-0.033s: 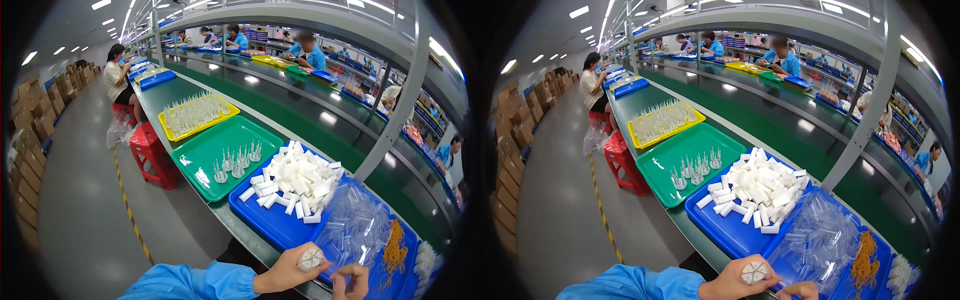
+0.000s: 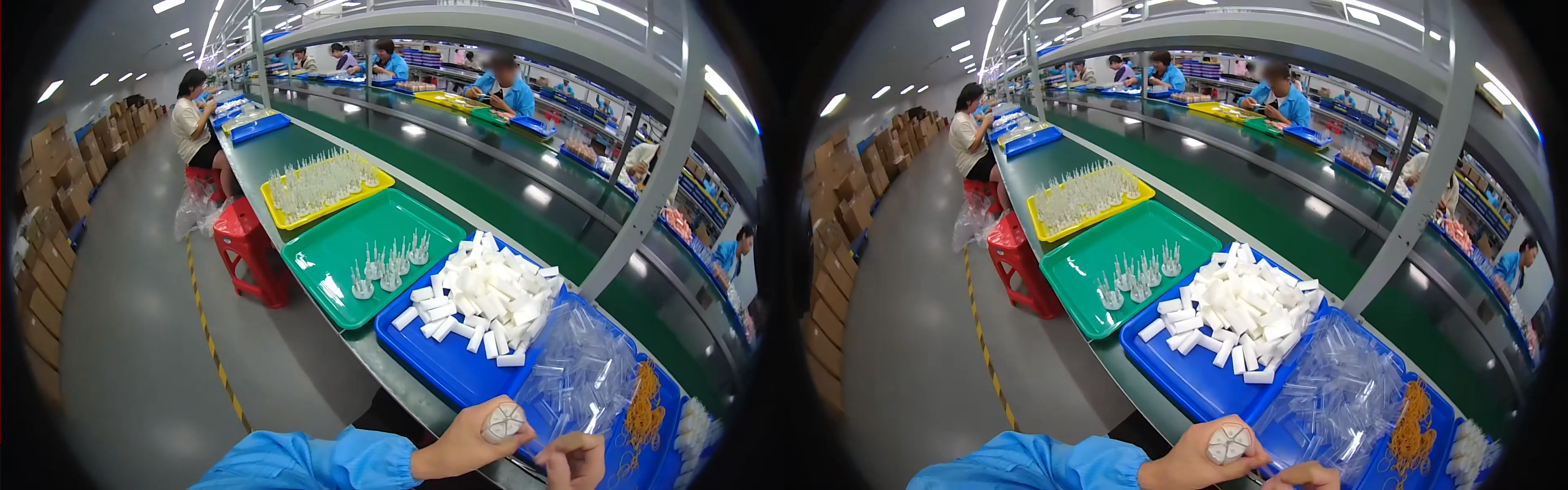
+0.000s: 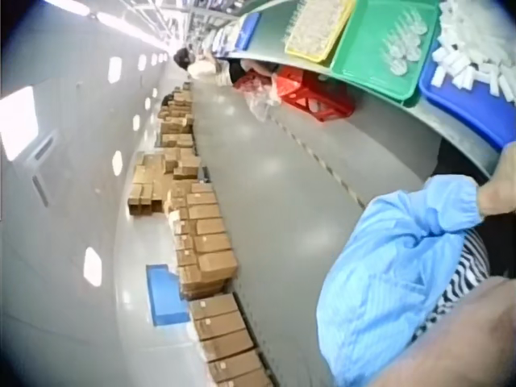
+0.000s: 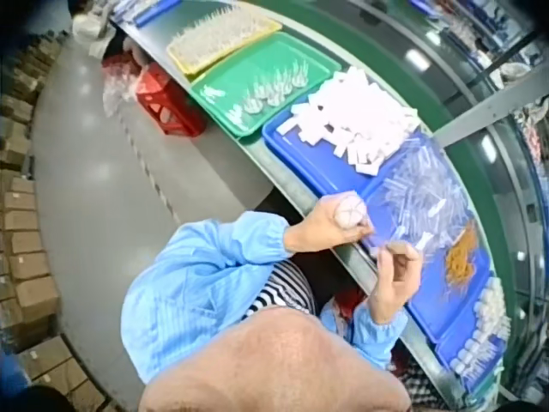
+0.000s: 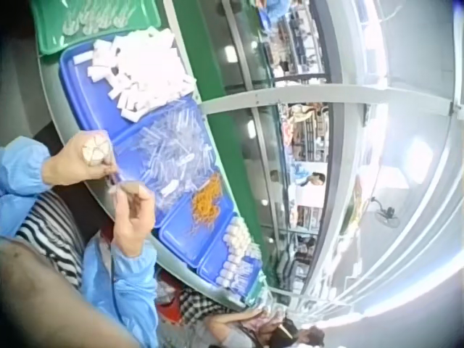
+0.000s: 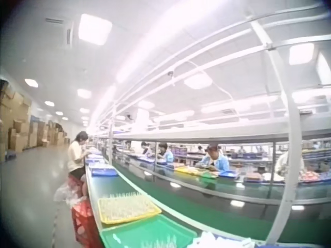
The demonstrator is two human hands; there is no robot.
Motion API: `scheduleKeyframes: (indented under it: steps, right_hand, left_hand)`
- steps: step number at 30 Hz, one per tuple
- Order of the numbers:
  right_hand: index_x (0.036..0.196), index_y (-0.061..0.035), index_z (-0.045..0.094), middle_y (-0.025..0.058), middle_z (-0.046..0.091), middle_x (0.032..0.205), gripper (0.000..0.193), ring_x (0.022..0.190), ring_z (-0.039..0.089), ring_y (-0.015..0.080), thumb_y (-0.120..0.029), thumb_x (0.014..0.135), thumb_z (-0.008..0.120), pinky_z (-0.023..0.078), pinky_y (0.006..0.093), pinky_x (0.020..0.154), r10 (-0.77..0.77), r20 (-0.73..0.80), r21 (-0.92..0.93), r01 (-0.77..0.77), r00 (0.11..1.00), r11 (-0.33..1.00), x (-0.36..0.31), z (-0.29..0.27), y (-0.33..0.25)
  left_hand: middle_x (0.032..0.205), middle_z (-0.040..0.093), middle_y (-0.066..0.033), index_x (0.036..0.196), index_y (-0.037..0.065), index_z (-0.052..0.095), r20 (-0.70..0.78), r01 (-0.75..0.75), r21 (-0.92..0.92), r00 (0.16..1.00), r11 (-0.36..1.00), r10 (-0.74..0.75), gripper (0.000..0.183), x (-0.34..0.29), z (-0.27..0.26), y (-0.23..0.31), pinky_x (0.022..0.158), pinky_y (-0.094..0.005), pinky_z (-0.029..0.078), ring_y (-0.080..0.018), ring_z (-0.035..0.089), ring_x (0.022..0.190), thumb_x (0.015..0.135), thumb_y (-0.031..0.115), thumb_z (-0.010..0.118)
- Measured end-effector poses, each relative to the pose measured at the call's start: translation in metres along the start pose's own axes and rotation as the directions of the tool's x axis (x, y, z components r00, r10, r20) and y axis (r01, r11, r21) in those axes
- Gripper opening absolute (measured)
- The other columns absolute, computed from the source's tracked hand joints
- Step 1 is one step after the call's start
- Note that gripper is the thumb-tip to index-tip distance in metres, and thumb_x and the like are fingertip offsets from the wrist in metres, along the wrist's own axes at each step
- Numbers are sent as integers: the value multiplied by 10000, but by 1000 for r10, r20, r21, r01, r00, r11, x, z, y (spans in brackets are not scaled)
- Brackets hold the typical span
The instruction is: The person assembles small white plastic components by inserting cylindrical pieces into a central hub. They secure the assembled unit with a rubber band and place it into a clear plastic bag. The process is repeated continuously with components from trays on the assembly line.
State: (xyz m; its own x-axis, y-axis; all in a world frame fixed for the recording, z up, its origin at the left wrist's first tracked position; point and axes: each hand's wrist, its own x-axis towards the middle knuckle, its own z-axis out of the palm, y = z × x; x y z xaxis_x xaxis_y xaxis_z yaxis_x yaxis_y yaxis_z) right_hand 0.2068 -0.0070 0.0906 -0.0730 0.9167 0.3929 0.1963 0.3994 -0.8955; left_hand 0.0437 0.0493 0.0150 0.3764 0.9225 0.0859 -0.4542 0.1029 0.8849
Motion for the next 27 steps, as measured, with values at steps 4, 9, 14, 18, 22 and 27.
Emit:
scheduleKeyframes:
  steps: [4, 9, 14, 18, 22, 27]
  right_hand:
    - [1371, 36, 416, 198, 611, 1216, 495, 1111, 615, 293, 71, 910, 590, 484, 409, 980, 27, -120, 414, 25, 992, 910, 12, 21, 26]
    - [1436, 44, 368, 245, 517, 1393, 866, 1247, 558, 360, -257, 786, 855, 396, 499, 1095, -153, 56, -8, 154, 987, 988, 30, 19, 30]
    - [1265, -2, 589, 129, 690, 1105, 812, 1006, 655, 292, -482, 665, 849, 417, 475, 976, -198, 584, -401, 492, 788, 773, 47, 18, 0]
    - [1123, -7, 647, 98, 656, 890, 604, 755, 587, 258, -517, 807, 715, 390, 425, 765, -170, 539, -637, 531, 825, 559, 31, -12, 12]
    - [1111, 22, 663, 63, 639, 844, 517, 760, 548, 204, -457, 1007, 498, 394, 400, 765, -315, 373, 316, 199, 873, 928, 18, -10, 13]
    - [1386, 47, 495, 155, 640, 1167, 513, 1021, 596, 242, -334, 1044, 466, 470, 375, 860, 166, -236, 754, 72, 957, 653, 36, 3, -14]
  left_hand:
    - [921, 646, -8, 1022, 33, 605, 41, -80, -23, 996, 997, 81, 216, -11, -2, -7, 692, -239, 512, -71, 601, 809, 893, 131, 749]
    - [774, 647, -46, 869, 8, 625, 245, -58, 125, 969, 991, 26, 206, -12, -12, 24, 632, -304, 512, -130, 637, 709, 806, 128, 779]
    - [783, 658, -99, 903, 25, 645, 430, -302, 425, 897, 853, 103, 214, -4, -17, 31, 615, -345, 509, -211, 651, 692, 791, 137, 789]
    - [736, 575, 33, 935, 67, 608, 180, 44, 133, 981, 990, -67, 277, -5, -38, 46, 515, -221, 432, -47, 537, 623, 870, 270, 784]
    - [810, 626, -5, 1011, 51, 647, -67, 266, -121, 959, 956, -276, 219, 0, -61, 57, 527, -216, 404, -45, 528, 597, 856, 125, 783]
    - [1081, 660, -106, 1272, 35, 585, -118, -397, 368, 877, 841, 466, 489, -10, -14, 65, 884, -267, 498, -133, 619, 986, 834, 79, 798]
